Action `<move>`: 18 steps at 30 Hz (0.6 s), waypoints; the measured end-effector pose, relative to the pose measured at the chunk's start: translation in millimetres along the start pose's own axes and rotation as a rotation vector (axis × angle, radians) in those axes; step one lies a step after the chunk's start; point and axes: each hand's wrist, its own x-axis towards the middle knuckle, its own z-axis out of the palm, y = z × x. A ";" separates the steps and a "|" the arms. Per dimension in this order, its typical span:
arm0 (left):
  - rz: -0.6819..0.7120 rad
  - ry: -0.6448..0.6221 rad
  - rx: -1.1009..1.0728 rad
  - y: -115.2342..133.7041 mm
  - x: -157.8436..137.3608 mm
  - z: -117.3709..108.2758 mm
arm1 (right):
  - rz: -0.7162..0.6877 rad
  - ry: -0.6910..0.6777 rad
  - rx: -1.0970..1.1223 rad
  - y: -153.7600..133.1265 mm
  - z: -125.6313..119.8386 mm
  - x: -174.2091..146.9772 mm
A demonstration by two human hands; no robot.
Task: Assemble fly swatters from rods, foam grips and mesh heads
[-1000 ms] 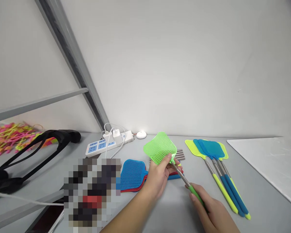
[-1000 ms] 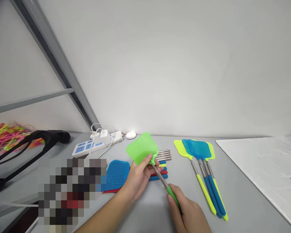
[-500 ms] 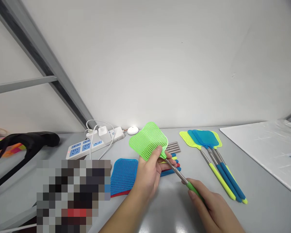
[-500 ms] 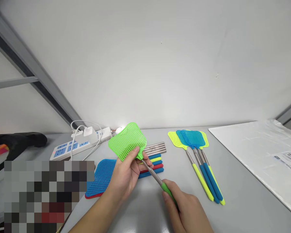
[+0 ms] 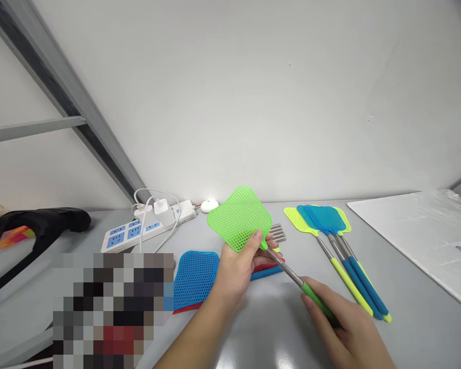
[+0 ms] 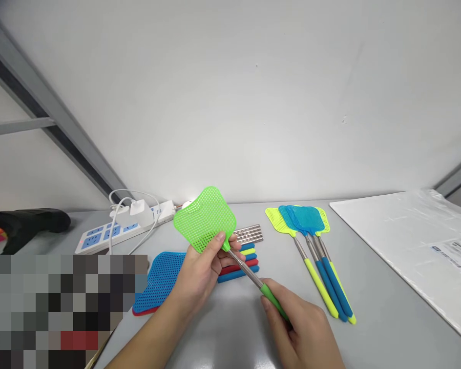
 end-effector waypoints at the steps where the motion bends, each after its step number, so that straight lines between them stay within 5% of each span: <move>1: -0.001 -0.007 -0.004 -0.5 0.4 -0.4 | -0.002 0.022 -0.003 1.1 0.6 0.2; 8: -0.054 -0.110 -0.019 -4.6 -0.2 0.5 | 0.172 -0.085 0.245 -6.1 -4.3 5.2; 14: -0.049 -0.092 -0.079 -15.4 -1.1 5.0 | 0.737 -0.263 0.985 -20.6 -5.9 11.6; 18: -0.071 -0.082 -0.085 -19.1 -2.3 7.5 | 0.932 -0.340 1.382 -23.8 -9.2 16.1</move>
